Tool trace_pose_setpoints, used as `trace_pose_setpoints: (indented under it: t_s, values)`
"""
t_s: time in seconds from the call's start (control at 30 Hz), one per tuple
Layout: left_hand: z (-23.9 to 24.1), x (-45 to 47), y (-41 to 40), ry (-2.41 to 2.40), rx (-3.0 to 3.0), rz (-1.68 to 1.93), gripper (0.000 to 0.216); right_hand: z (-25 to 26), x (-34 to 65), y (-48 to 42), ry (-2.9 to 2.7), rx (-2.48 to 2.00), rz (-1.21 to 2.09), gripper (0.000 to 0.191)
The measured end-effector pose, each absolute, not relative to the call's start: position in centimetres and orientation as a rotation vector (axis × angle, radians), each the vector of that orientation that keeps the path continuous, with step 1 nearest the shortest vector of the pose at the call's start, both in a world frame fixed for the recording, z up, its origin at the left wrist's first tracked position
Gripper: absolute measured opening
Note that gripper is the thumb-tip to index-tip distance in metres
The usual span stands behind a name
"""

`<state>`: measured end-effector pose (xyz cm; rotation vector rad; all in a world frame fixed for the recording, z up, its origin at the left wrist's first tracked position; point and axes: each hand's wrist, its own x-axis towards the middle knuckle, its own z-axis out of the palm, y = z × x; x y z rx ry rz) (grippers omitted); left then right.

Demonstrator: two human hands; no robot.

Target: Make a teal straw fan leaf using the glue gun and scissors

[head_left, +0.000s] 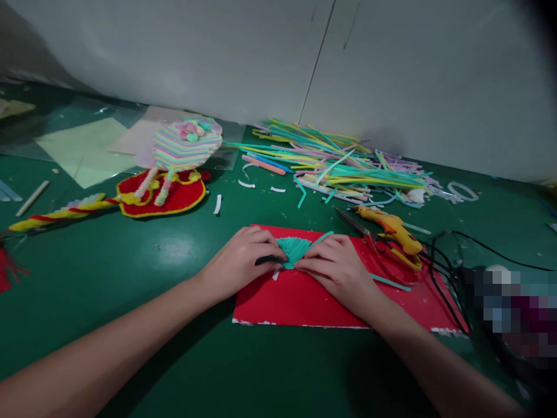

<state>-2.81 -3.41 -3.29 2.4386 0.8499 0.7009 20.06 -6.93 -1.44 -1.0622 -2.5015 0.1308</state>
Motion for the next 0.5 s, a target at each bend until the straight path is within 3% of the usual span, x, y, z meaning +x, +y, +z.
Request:
trace_pose_setpoints:
  t_s: [0.27,0.5]
  values:
    - [-3.6,-2.8,-3.3,0.845,2.446,0.689,0.009,0.0,20.4,-5.4,-2.804,-0.725,-0.125,0.025]
    - [-3.5,-2.8,-3.3,0.847,2.440,0.667,0.008,0.5,20.4,-3.8,-2.881,-0.628,0.004,0.024]
